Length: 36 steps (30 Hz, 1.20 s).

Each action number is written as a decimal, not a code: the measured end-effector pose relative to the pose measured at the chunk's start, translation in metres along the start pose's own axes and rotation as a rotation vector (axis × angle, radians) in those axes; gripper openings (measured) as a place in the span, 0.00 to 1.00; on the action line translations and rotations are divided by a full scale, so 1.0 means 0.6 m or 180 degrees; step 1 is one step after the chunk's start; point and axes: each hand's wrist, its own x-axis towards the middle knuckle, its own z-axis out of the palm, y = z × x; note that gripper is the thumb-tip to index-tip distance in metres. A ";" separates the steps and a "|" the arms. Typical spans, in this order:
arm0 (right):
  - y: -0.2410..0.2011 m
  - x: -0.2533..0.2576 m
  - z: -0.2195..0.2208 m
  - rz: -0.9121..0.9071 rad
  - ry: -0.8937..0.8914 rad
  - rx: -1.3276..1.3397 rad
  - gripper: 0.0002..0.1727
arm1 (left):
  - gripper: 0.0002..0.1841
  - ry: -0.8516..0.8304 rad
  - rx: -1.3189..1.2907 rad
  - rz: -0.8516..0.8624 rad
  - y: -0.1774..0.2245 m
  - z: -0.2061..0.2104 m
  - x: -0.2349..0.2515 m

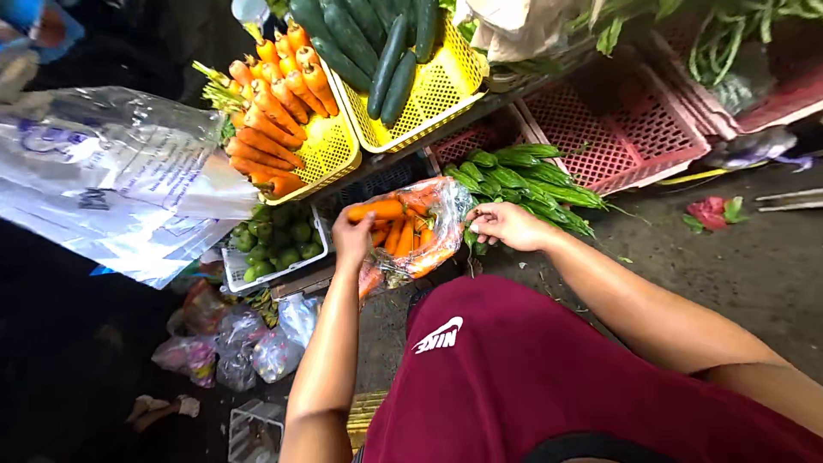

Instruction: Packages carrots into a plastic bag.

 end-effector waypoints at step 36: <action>0.021 -0.090 -0.027 -0.0020 0.1976 0.1098 0.11 | 0.36 0.1395 0.0446 0.0449 0.151 -0.117 0.312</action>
